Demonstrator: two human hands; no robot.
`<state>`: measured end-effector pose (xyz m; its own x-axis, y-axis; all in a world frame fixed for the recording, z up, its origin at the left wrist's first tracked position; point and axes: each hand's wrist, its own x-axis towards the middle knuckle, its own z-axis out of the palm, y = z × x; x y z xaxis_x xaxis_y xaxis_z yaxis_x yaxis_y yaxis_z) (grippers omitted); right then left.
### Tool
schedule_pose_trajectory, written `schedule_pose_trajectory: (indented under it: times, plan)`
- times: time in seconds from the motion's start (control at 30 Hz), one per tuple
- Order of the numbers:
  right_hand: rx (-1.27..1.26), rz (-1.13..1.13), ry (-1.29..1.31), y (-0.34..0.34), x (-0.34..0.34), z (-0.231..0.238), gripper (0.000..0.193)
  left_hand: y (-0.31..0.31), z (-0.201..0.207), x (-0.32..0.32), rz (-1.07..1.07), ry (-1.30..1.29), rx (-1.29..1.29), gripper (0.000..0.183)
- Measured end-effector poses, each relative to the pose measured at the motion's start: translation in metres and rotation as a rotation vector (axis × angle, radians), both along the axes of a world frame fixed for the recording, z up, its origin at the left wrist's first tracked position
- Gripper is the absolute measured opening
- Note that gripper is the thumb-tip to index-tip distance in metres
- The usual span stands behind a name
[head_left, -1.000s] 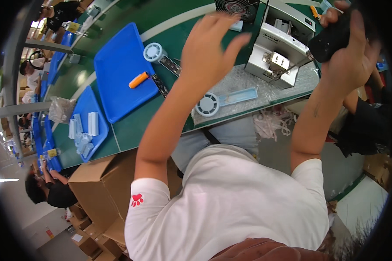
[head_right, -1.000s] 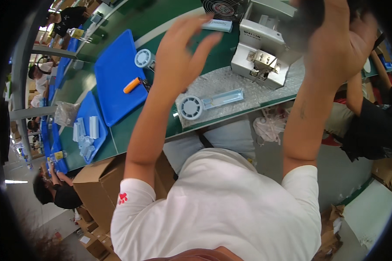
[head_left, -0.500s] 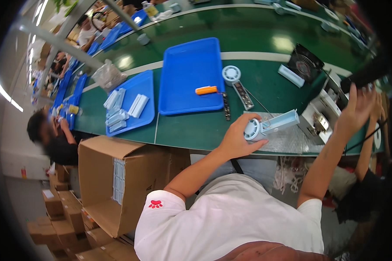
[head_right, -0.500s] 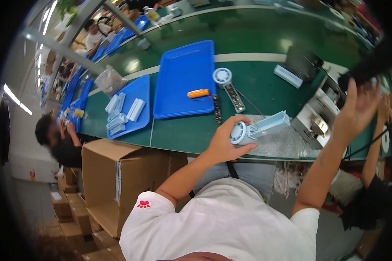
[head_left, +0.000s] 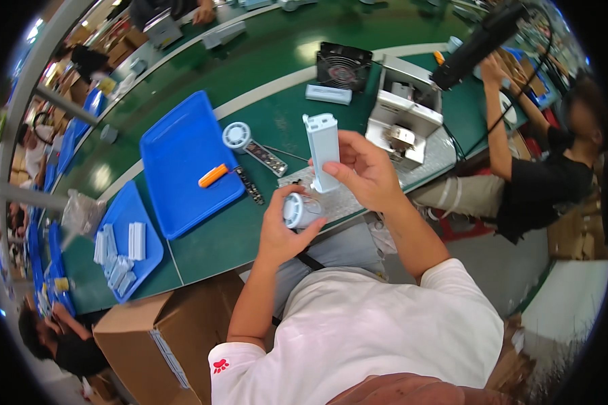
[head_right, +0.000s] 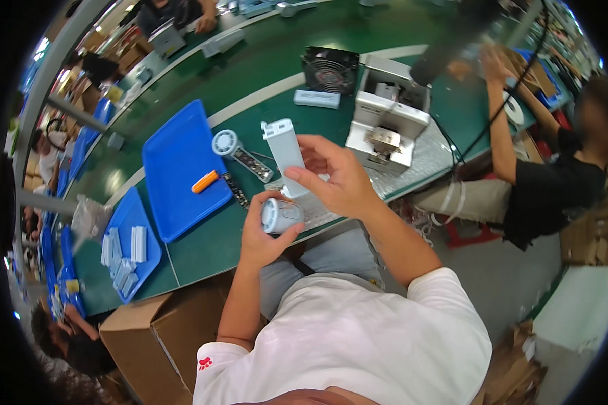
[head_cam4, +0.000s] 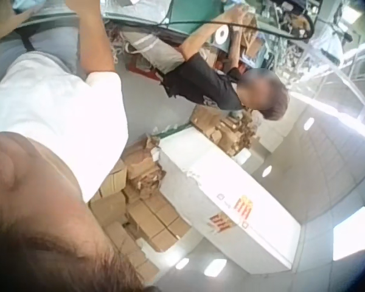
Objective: The person assembles a small electronic device, likely a fan, by soldering wires to a circuit board and inserting the components into a plastic housing. They use a soldering iron and a utility knife to prepare and connect the parts, then secure the assembly with a screwdriver.
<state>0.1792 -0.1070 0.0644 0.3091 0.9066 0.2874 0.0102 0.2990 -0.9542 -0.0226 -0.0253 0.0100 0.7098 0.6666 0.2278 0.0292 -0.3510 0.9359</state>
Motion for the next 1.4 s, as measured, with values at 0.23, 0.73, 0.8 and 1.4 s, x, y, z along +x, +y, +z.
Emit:
schedule_pose_trajectory:
  times: [0.23,0.73,0.8,1.4]
  plan:
    - [0.048,0.038,0.21,-0.029,0.015,-0.036,0.046,-0.01,-0.021,0.016,0.057,-0.037,-0.05,0.065]
    - [-0.139,-0.284,-0.887,0.025,0.015,0.008,0.055,-0.003,-0.039,0.022,0.077,-0.027,0.433,0.075]
    - [-0.138,-0.367,-1.156,0.091,0.038,-0.013,0.046,-0.002,-0.038,0.023,0.089,-0.042,0.381,0.074]
    - [0.05,0.435,-1.355,0.221,-0.07,-0.037,0.032,-0.009,-0.039,0.016,0.099,-0.11,0.228,0.08]
